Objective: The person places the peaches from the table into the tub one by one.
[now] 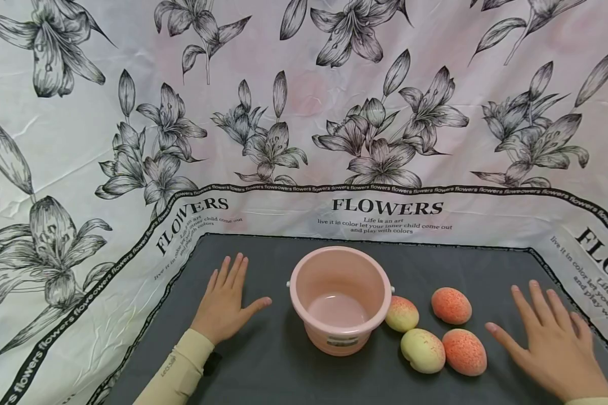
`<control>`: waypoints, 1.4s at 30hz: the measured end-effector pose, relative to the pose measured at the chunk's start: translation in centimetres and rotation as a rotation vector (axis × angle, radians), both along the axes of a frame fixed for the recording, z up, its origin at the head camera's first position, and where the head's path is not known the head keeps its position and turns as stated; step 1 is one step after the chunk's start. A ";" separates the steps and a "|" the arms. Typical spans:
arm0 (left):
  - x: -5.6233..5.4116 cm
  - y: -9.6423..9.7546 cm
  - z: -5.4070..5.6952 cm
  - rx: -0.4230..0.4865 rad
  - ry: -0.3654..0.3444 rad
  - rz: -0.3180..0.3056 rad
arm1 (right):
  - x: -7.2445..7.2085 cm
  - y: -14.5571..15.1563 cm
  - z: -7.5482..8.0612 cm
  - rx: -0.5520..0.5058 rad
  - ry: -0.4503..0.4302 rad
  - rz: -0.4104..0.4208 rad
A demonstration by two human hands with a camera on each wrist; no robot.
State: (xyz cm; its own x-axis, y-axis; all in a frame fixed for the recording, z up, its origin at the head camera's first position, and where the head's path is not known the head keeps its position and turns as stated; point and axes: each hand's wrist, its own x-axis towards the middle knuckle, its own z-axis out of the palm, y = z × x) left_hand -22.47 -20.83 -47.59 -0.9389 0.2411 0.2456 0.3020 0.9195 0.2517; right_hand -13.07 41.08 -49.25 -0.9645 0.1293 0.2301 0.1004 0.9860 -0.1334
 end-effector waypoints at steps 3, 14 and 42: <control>0.3 0.6 0.0 0.023 -0.024 -0.021 | 0.2 -1.0 0.6 -0.020 -0.005 0.033; 1.3 3.2 1.0 0.168 -0.085 -0.157 | 1.4 -5.4 1.9 -0.069 0.009 0.197; 0.9 8.1 1.9 0.715 -0.323 -0.515 | 3.9 -10.2 -1.7 -0.264 0.110 0.314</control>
